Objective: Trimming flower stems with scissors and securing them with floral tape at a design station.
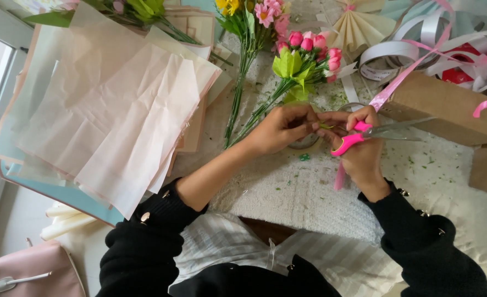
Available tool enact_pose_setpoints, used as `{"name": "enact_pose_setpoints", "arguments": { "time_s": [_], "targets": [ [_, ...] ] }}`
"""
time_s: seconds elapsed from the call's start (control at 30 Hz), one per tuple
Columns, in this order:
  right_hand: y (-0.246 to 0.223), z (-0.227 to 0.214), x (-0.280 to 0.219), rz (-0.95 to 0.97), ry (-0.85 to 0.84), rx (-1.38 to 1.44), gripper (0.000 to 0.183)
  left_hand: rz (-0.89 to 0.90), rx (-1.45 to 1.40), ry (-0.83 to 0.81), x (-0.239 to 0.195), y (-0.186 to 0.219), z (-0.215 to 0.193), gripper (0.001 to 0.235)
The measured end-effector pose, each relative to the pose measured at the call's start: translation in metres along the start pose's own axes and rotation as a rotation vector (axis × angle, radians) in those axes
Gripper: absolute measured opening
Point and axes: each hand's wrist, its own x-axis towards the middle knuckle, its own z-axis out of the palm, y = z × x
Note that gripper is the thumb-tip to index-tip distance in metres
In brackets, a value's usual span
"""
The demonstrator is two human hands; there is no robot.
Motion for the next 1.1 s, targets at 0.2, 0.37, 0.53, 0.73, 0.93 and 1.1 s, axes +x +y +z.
{"name": "enact_pose_setpoints", "arguments": {
  "time_s": [0.2, 0.37, 0.53, 0.73, 0.93, 1.1],
  "targets": [
    [0.016, -0.007, 0.002, 0.029, -0.033, -0.039, 0.046, 0.021, 0.156, -0.026, -0.002, -0.006, 0.004, 0.017],
    [0.026, -0.013, 0.004, 0.078, -0.073, 0.027, 0.044, -0.009, 0.202, -0.075, -0.005, -0.02, 0.005, 0.014],
    [0.055, -0.034, 0.0, 0.081, -0.141, -0.03, 0.045, -0.004, 0.168, -0.045, -0.001, 0.018, 0.005, 0.017],
    [0.038, -0.029, 0.002, 0.015, -0.077, -0.201, 0.049, -0.021, 0.26, -0.042, -0.006, -0.028, 0.003, 0.014],
    [0.041, -0.036, 0.001, 0.0, -0.047, -0.264, 0.044, -0.002, 0.198, 0.006, -0.005, -0.033, 0.002, 0.014],
    [0.035, -0.038, 0.006, 0.09, 0.035, -0.123, 0.035, 0.022, 0.183, 0.065, -0.005, -0.023, 0.002, 0.014]
  ]
}}
